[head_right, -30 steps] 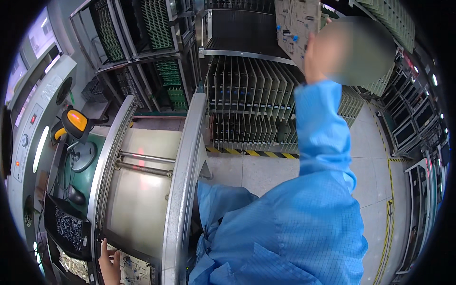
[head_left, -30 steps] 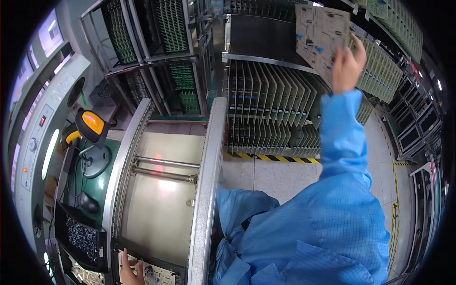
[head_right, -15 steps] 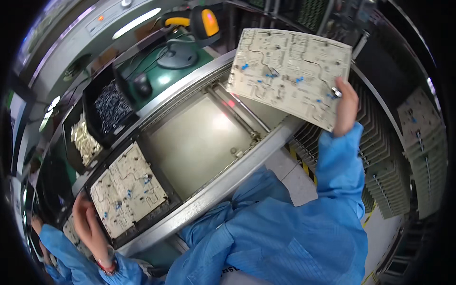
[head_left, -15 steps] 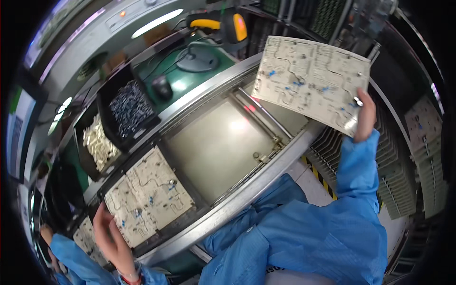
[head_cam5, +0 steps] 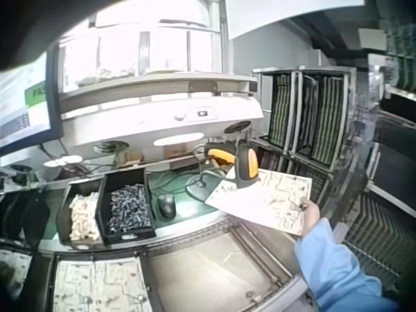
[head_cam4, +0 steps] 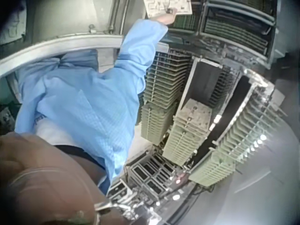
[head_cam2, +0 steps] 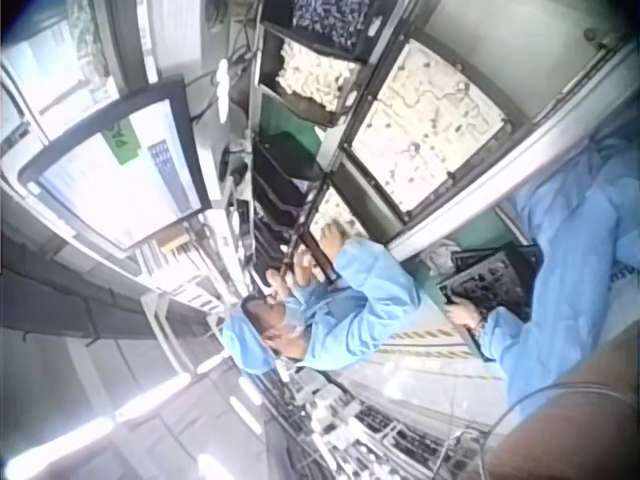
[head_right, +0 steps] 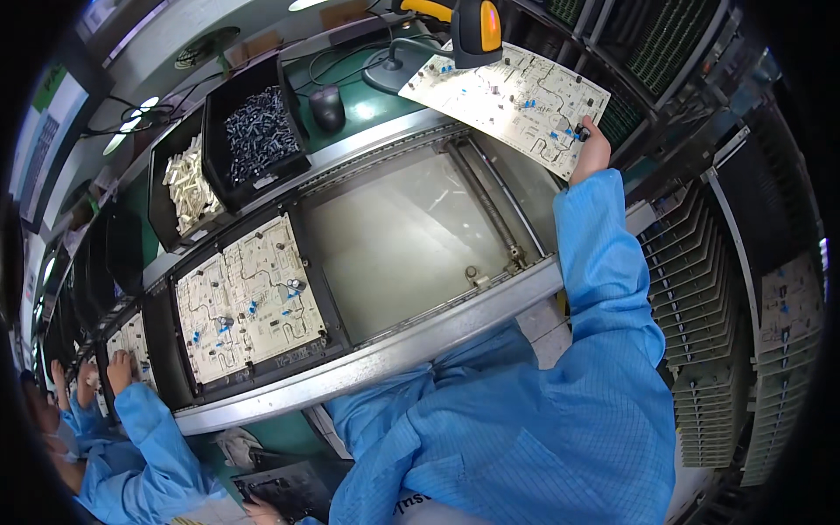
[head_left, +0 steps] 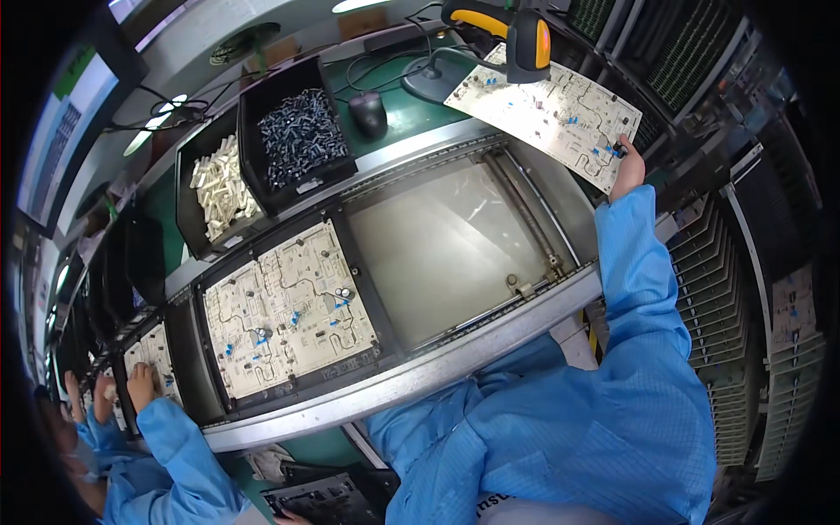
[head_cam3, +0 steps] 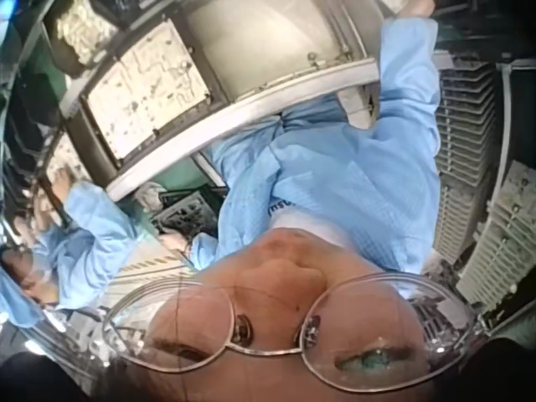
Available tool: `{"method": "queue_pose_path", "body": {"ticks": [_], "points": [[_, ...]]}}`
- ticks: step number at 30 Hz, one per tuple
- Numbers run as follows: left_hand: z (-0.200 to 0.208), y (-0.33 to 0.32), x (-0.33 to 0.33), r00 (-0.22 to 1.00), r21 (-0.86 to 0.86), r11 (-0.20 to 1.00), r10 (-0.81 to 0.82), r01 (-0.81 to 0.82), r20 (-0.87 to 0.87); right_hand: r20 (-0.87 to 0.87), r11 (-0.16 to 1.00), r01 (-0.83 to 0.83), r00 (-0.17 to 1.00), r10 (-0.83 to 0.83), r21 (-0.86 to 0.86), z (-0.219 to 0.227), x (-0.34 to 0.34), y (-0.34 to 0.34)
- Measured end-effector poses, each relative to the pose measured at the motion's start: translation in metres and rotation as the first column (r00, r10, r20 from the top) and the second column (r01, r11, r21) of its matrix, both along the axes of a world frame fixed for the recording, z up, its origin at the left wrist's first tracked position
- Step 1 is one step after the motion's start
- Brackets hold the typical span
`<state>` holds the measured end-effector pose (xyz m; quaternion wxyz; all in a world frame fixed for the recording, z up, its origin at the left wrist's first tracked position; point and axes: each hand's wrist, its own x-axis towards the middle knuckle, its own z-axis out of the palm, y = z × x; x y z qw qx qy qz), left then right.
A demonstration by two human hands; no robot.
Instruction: Manually picking and placing small electronic components onto printed circuit boards on an industrial assembly line.
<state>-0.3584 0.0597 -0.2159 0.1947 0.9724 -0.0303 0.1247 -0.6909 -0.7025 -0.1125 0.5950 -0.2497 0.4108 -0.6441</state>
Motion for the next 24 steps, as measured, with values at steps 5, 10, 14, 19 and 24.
{"method": "queue_pose_path", "body": {"ticks": [5,10,14,19,24], "points": [[-0.061,0.111,-0.031,0.952,0.296,0.925,0.282,-0.237,-0.121,0.02,0.999,-0.022,1.0,0.022,-0.023,-0.001,0.021,-0.009],[-0.032,0.115,-0.058,0.938,0.411,0.851,0.347,-0.327,0.027,-0.024,0.999,0.014,1.0,-0.013,0.03,0.006,0.045,0.003],[0.051,0.073,-0.094,0.882,0.346,0.837,0.296,-0.424,0.366,0.003,0.993,-0.121,0.993,0.121,0.01,-0.028,0.005,-0.046],[0.161,-0.022,-0.17,0.621,0.182,0.865,0.175,-0.468,0.764,0.016,0.953,-0.296,0.955,0.296,0.069,-0.031,-0.032,-0.08],[0.183,-0.059,-0.152,0.52,-0.24,0.969,0.175,0.06,0.836,-0.003,0.952,-0.304,0.953,0.304,0.031,-0.025,-0.056,-0.059]]}}
